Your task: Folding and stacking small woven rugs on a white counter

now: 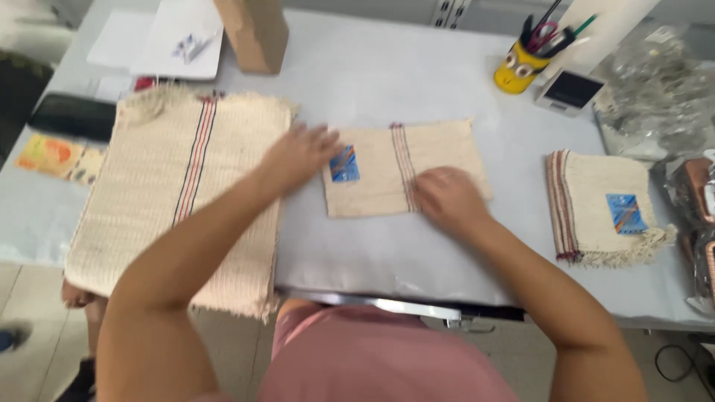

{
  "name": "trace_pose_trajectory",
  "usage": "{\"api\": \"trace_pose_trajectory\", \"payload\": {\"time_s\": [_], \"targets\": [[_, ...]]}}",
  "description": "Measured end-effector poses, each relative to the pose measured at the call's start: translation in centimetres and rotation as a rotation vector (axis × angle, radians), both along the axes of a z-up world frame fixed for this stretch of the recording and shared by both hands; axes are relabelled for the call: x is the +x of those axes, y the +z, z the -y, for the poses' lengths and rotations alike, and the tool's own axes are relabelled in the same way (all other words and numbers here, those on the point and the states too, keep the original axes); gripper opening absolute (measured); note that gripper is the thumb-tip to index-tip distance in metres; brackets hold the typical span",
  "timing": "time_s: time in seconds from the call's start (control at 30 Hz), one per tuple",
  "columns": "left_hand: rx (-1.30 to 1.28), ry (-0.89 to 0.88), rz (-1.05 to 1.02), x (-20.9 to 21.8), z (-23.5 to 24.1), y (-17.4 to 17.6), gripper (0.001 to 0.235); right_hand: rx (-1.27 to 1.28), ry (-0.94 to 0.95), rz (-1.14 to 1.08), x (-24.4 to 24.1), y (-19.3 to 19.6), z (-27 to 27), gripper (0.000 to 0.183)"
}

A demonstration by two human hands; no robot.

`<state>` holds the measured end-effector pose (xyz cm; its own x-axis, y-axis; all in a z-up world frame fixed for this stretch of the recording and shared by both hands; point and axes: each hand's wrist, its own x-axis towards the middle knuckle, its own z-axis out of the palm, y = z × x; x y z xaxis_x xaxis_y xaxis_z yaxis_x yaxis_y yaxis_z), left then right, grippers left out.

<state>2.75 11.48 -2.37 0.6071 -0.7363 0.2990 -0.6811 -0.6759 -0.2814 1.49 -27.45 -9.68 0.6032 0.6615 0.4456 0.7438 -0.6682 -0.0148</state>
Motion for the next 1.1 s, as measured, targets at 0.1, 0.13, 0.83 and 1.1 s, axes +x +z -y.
{"api": "trace_pose_trajectory", "payload": {"time_s": [0.1,0.13,0.83,1.1], "targets": [[0.065,-0.058,0.035,2.5,0.6,-1.6,0.039,-0.050,0.246,0.164,-3.4,1.3,-6.7,0.037],[0.073,-0.063,0.052,3.5,0.5,-1.3,0.039,-0.045,0.239,0.181,-2.6,1.5,-6.9,0.037],[-0.145,-0.584,0.132,-1.3,5.0,-1.4,0.012,-0.183,-0.148,0.111,-10.5,3.0,1.0,0.018],[-0.168,-0.637,0.242,-3.2,5.3,-0.3,0.006,-0.056,-0.152,-0.222,-11.2,6.1,2.8,0.035]]}}
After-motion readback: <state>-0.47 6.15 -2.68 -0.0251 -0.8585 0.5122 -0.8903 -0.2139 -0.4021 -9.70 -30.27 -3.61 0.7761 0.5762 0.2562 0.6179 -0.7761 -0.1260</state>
